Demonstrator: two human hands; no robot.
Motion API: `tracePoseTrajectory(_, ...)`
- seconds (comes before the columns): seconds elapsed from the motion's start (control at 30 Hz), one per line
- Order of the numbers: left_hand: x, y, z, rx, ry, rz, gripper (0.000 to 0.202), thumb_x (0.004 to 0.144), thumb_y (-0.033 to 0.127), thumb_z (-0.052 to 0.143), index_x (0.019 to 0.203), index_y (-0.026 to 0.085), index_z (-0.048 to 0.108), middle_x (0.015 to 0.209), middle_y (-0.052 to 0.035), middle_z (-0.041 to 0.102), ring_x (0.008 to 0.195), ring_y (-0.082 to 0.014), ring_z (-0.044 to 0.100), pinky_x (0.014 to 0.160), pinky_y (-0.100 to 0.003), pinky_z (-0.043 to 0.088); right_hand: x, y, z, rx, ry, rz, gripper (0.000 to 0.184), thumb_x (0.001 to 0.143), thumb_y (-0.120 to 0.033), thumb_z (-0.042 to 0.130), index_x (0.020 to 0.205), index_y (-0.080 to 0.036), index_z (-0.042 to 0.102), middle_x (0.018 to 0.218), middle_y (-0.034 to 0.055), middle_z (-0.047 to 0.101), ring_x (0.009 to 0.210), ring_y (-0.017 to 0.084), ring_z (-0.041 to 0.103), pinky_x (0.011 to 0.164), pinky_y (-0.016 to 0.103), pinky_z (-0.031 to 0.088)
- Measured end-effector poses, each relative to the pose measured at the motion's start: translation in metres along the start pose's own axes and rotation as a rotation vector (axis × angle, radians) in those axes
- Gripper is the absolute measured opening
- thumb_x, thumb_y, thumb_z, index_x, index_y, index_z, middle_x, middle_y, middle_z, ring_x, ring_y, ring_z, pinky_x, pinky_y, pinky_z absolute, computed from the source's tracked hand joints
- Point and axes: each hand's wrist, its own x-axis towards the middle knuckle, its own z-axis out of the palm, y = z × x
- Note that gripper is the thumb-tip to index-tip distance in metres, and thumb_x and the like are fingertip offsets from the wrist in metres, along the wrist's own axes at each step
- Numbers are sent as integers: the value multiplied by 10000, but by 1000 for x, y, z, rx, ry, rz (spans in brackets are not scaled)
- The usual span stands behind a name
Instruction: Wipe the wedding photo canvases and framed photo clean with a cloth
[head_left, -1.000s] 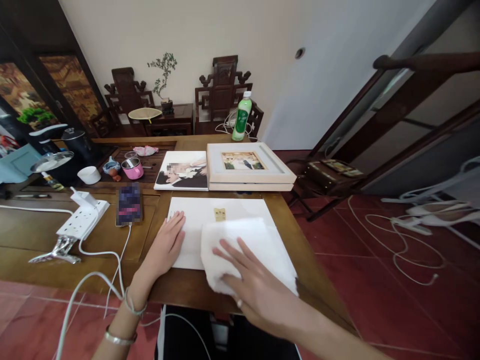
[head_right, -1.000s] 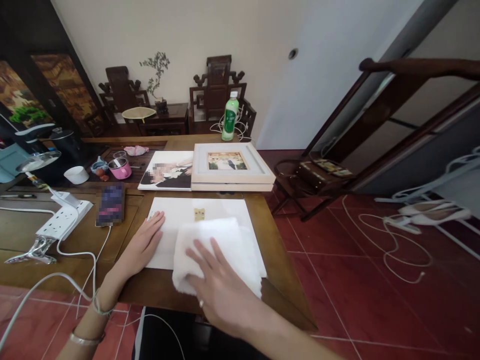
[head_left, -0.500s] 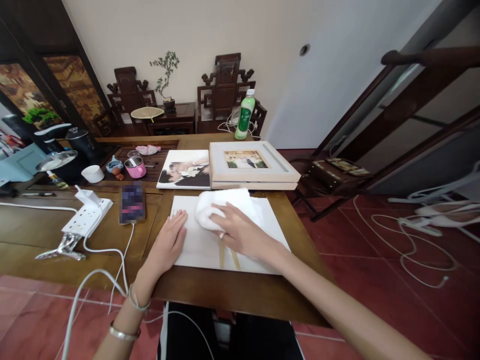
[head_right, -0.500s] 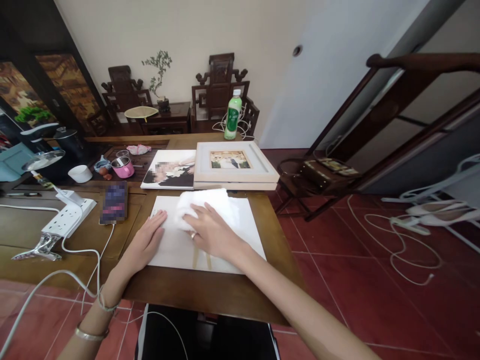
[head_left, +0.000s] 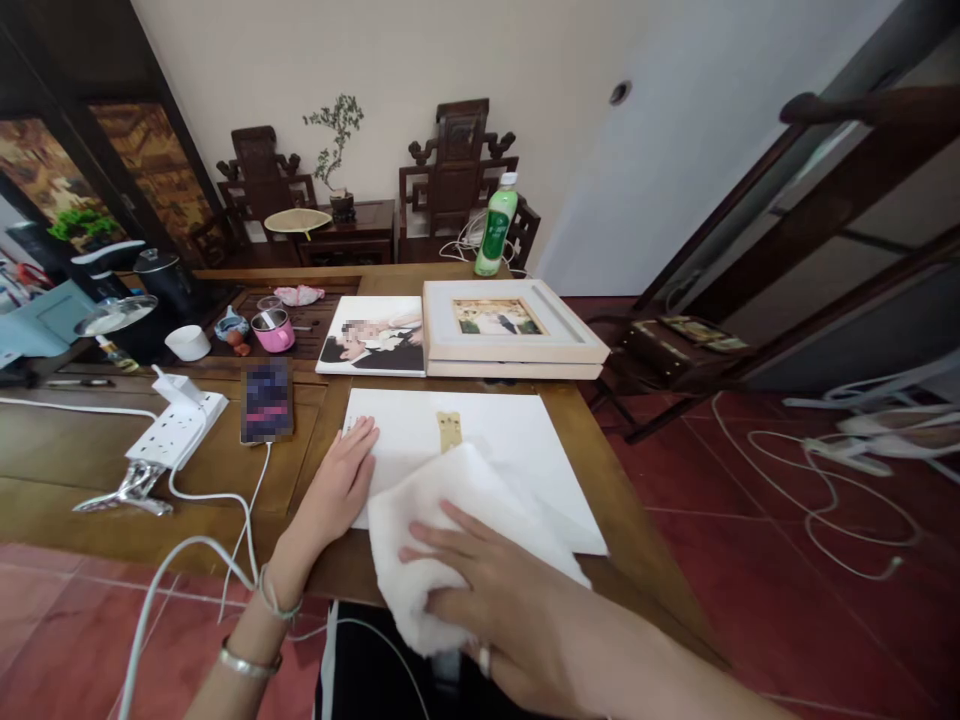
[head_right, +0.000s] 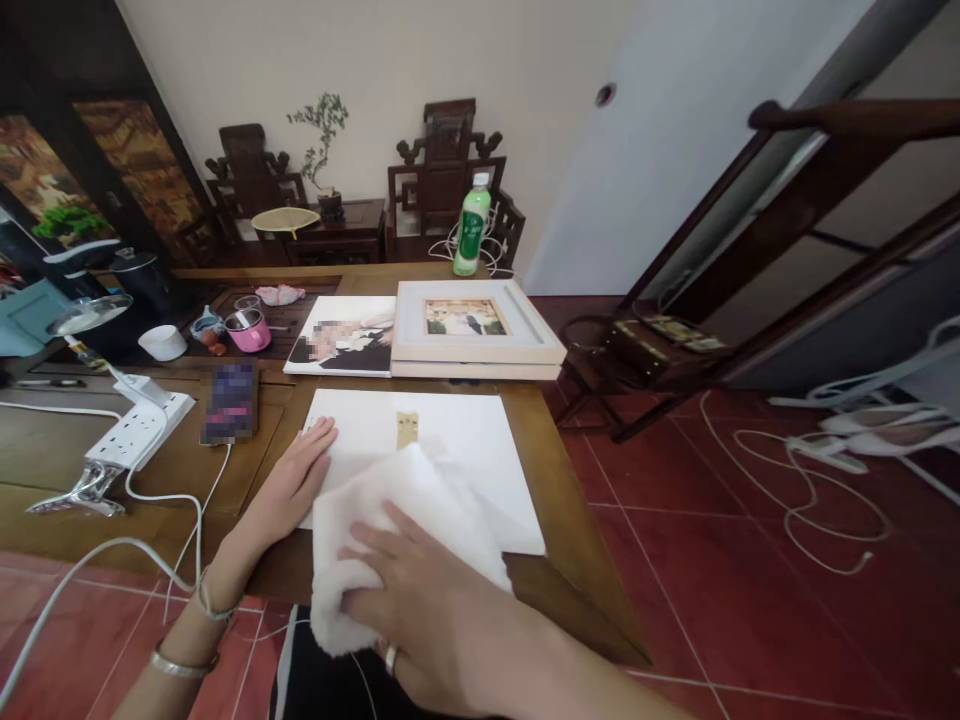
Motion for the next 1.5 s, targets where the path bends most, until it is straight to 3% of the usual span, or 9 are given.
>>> tracePoseTrajectory(0.13,0,1,-1,40,-14,3,425,965,242,316,1365,173,440,1481,-116,384,1406,-212,281,1159,-486,191,-11,1,-25,104,6,87,347,694,-46,470,964,-208,615,1155,76,644,1271,215,447,1131,428,228)
tracePoseTrajectory(0.27,0,-1,0,55,-37,22,432,966,252,317,1381,189,422,1495,-106,363,1411,-214,269,1162,-484,181,4,30,-40,-16,113,211,368,729,-30,426,1016,-198,585,1082,81,652,1110,226,564,1079,447,308)
tracePoseTrajectory(0.43,-2,2,-2,-32,-31,-17,479,988,340,262,1431,176,346,1513,-99,326,1422,-216,237,1171,-467,143,48,62,-25,-241,242,311,382,767,-48,431,1110,-128,579,1294,175,549,1356,289,316,1109,532,208)
tracePoseTrajectory(0.6,-5,9,-10,-214,-7,-35,555,989,450,188,1491,213,192,1566,-45,187,1446,-205,139,1184,-424,93,76,45,-3,-319,195,276,436,775,-85,471,1197,-132,570,1423,198,429,1389,361,215,1080,655,115)
tracePoseTrajectory(0.9,-6,5,-7,-219,16,-37,612,973,508,130,1491,189,196,1558,-54,210,1442,-206,160,1187,-418,87,36,14,-19,-32,-49,-139,274,745,-88,538,984,-189,625,1176,82,640,1339,252,348,1145,514,106)
tracePoseTrajectory(1.03,-5,6,-6,-112,-47,-20,580,988,455,138,1457,154,297,1518,-86,312,1429,-199,215,1180,-449,99,14,8,-31,39,-29,-53,218,757,-87,507,904,-209,611,1059,64,656,1100,233,549,1073,453,293)
tracePoseTrajectory(1.17,-3,8,-5,-26,-64,-28,528,996,396,177,1372,144,447,1482,-101,382,1414,-207,260,1170,-478,130,9,24,-42,-62,51,214,223,756,-68,465,898,-206,568,872,61,606,885,239,557,821,389,442)
tracePoseTrajectory(1.33,-2,6,-3,10,-52,-10,451,994,337,245,1350,181,473,1468,-95,407,1403,-212,290,1159,-496,156,49,61,-49,-196,226,367,159,861,-173,410,941,-182,547,832,82,579,766,237,537,651,312,393)
tracePoseTrajectory(1.5,0,9,-6,17,-37,37,424,995,303,275,1367,203,453,1462,-88,420,1381,-228,332,1146,-503,183,114,71,-49,-213,243,274,212,865,-186,401,1004,-176,560,905,105,630,850,265,550,697,319,365)
